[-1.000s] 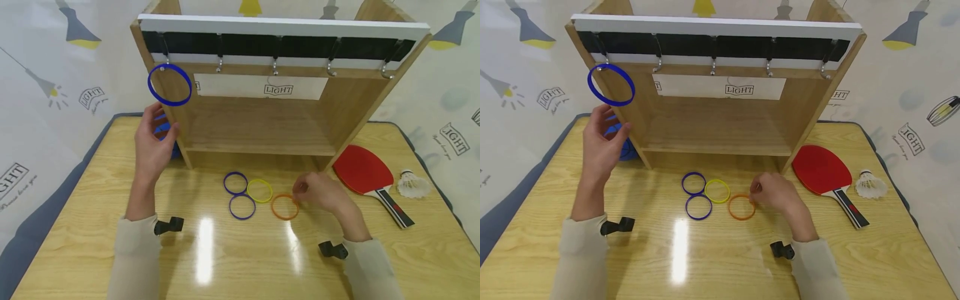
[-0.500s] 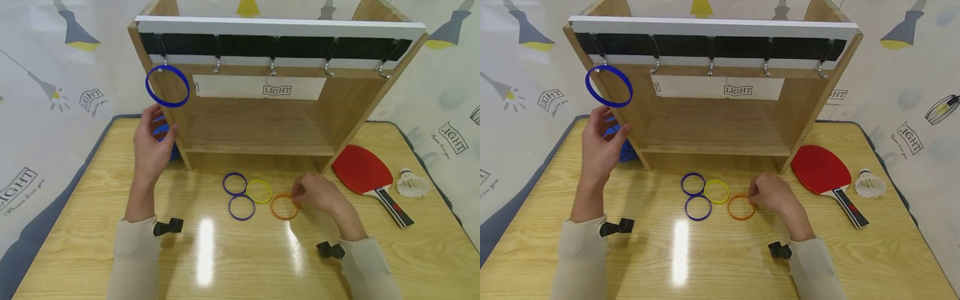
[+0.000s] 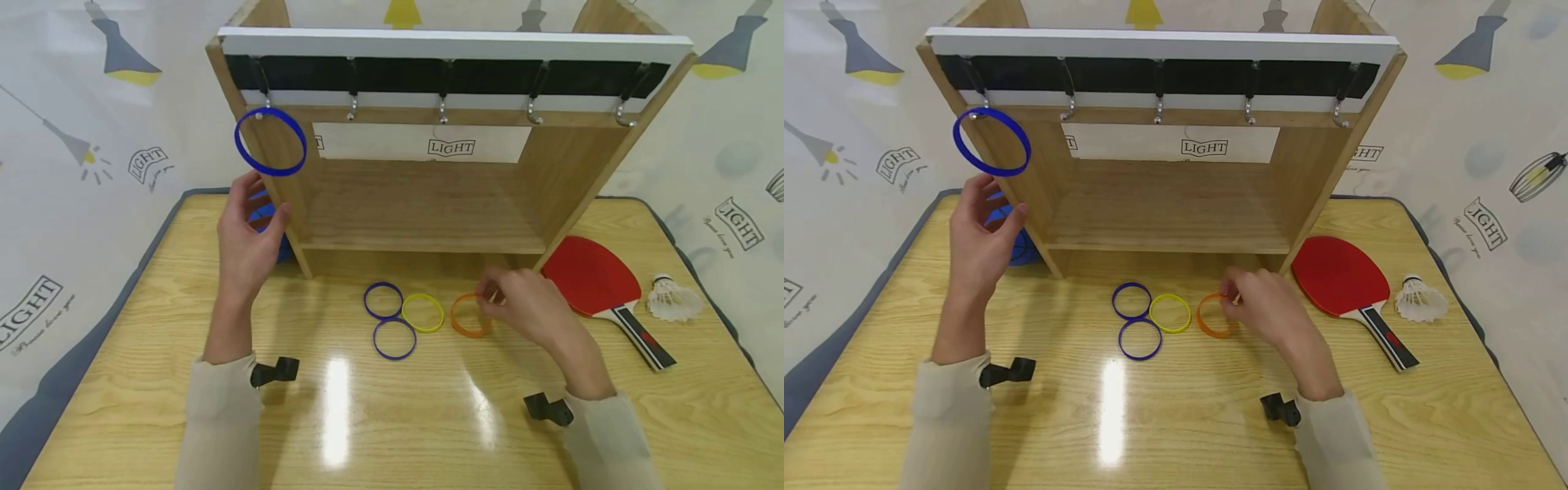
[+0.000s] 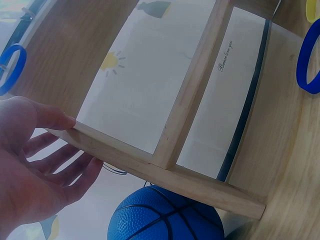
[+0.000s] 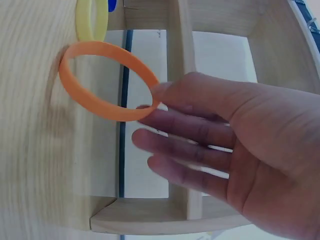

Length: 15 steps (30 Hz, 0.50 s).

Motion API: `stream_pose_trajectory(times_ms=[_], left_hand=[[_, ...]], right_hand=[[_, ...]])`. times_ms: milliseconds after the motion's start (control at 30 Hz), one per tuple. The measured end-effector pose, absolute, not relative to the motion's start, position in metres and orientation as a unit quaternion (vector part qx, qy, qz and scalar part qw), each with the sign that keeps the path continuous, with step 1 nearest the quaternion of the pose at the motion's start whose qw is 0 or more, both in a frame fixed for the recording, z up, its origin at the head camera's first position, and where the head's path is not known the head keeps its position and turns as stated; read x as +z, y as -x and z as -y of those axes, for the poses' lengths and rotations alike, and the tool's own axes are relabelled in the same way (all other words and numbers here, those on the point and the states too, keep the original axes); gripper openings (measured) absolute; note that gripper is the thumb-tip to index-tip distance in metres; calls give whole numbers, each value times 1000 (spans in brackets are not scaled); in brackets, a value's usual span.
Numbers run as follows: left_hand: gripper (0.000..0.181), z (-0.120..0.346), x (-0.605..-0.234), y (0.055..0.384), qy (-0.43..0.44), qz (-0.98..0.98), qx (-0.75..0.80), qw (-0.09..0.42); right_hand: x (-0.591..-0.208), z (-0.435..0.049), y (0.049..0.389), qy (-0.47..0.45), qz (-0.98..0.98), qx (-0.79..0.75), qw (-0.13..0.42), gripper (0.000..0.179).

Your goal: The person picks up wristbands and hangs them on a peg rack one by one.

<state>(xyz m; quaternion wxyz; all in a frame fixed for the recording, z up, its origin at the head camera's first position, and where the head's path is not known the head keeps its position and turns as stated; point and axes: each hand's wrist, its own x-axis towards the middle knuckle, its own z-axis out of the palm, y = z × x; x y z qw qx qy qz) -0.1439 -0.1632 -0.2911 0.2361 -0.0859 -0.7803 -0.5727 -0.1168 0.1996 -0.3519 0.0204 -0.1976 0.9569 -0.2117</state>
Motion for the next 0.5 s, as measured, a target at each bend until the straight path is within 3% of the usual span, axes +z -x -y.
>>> stream_pose_trajectory(times_ms=[133, 500], left_hand=[[44, 163, -291, 144, 84, 781, -572, 235], [44, 163, -289, 142, 87, 781, -573, 232]], right_hand=[[-350, -197, 115, 233, -951, -203, 17, 25], [-351, -196, 114, 245, -947, -199, 55, 16]])
